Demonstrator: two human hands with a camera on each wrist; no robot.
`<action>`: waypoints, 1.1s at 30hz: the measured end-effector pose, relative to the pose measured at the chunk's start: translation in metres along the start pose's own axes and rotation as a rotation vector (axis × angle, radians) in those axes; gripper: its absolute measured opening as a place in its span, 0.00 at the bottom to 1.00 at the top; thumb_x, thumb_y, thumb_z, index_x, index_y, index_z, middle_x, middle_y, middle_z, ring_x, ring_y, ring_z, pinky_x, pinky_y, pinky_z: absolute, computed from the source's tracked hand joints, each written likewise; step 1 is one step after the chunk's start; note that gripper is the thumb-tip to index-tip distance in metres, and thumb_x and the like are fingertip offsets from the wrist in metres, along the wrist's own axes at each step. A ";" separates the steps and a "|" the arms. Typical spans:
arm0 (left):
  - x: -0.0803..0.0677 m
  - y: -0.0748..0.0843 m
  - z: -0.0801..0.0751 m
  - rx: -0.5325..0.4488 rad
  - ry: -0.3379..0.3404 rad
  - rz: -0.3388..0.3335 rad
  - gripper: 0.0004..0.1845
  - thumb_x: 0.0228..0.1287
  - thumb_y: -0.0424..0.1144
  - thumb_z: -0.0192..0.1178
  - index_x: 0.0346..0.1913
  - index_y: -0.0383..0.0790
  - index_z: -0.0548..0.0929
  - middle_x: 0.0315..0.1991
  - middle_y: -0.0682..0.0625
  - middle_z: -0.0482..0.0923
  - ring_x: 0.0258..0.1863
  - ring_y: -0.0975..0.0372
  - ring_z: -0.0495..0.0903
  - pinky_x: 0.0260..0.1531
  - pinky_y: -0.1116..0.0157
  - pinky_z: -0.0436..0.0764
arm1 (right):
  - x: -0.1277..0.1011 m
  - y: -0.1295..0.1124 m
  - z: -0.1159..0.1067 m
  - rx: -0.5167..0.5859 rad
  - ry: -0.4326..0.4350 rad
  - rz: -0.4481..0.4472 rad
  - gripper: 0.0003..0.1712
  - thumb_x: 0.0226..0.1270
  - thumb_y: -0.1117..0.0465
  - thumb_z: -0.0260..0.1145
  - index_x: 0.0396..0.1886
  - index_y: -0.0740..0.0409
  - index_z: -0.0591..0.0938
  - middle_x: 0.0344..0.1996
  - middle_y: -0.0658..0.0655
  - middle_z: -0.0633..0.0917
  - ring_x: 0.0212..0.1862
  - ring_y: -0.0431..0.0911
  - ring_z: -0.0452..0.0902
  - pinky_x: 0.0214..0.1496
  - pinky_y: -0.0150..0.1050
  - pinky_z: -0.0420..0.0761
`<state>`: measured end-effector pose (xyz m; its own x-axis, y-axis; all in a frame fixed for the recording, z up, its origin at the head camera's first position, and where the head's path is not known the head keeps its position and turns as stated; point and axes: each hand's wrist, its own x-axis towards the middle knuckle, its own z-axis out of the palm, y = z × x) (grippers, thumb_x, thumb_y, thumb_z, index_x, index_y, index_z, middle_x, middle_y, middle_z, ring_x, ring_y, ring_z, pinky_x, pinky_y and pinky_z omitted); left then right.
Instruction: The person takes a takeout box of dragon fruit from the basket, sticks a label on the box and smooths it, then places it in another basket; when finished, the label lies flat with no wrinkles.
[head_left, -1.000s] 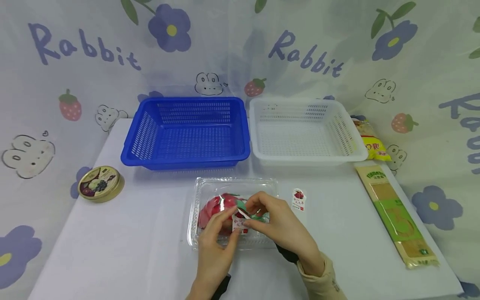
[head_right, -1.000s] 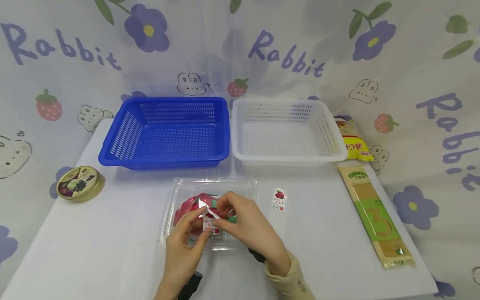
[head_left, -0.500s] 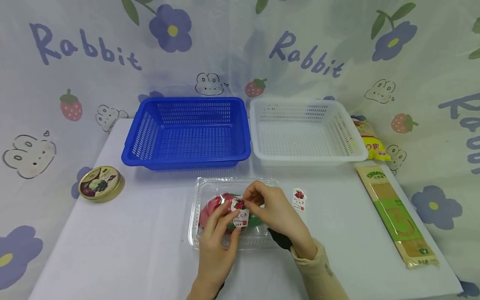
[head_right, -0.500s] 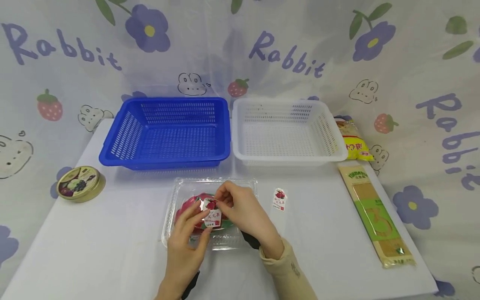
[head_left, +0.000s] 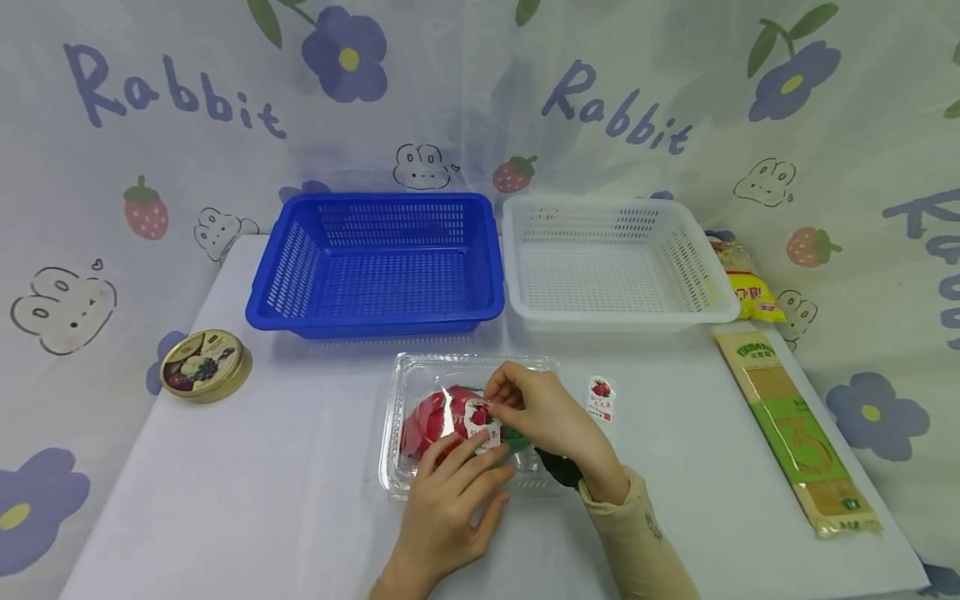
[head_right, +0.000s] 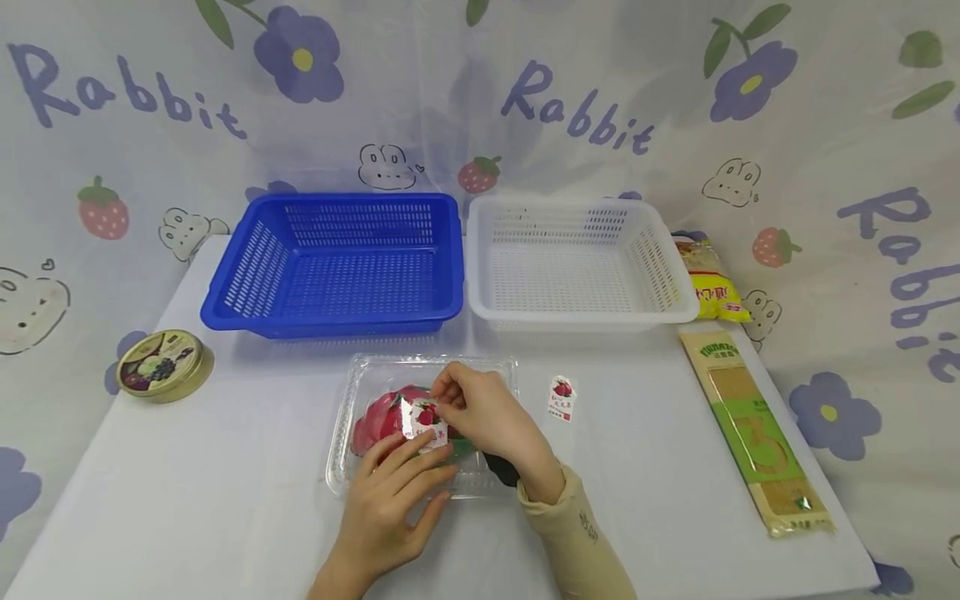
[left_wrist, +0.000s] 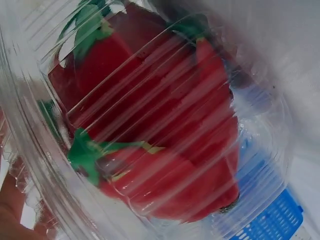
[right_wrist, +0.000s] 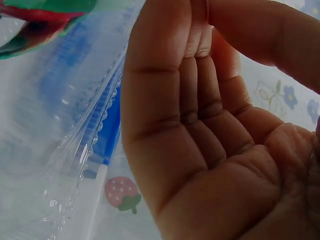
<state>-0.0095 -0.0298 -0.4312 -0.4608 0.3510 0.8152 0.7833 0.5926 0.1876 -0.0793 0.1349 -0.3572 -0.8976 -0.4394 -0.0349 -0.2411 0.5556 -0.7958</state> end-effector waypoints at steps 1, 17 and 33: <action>0.000 0.000 0.000 -0.004 -0.003 0.004 0.14 0.70 0.44 0.50 0.39 0.47 0.87 0.44 0.53 0.87 0.49 0.55 0.83 0.55 0.52 0.71 | 0.000 0.000 0.000 0.003 -0.002 0.005 0.05 0.64 0.69 0.65 0.38 0.60 0.79 0.31 0.53 0.84 0.34 0.39 0.78 0.38 0.29 0.80; -0.002 -0.011 -0.004 -0.010 0.071 -0.052 0.13 0.69 0.42 0.53 0.37 0.44 0.88 0.34 0.53 0.87 0.36 0.61 0.83 0.50 0.54 0.73 | -0.020 0.006 -0.001 -0.079 -0.078 -0.119 0.07 0.69 0.65 0.61 0.44 0.57 0.79 0.44 0.52 0.83 0.48 0.45 0.81 0.50 0.37 0.82; 0.001 -0.003 0.000 0.243 -0.106 -0.336 0.22 0.75 0.51 0.43 0.49 0.43 0.85 0.53 0.50 0.83 0.47 0.54 0.77 0.48 0.56 0.68 | -0.044 0.018 0.052 -0.591 0.326 -0.228 0.26 0.56 0.63 0.70 0.57 0.57 0.80 0.59 0.55 0.80 0.62 0.59 0.73 0.56 0.56 0.77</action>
<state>-0.0123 -0.0314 -0.4307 -0.7239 0.1742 0.6676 0.4670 0.8360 0.2882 -0.0254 0.1275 -0.4014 -0.8435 -0.4081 0.3493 -0.5128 0.8054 -0.2973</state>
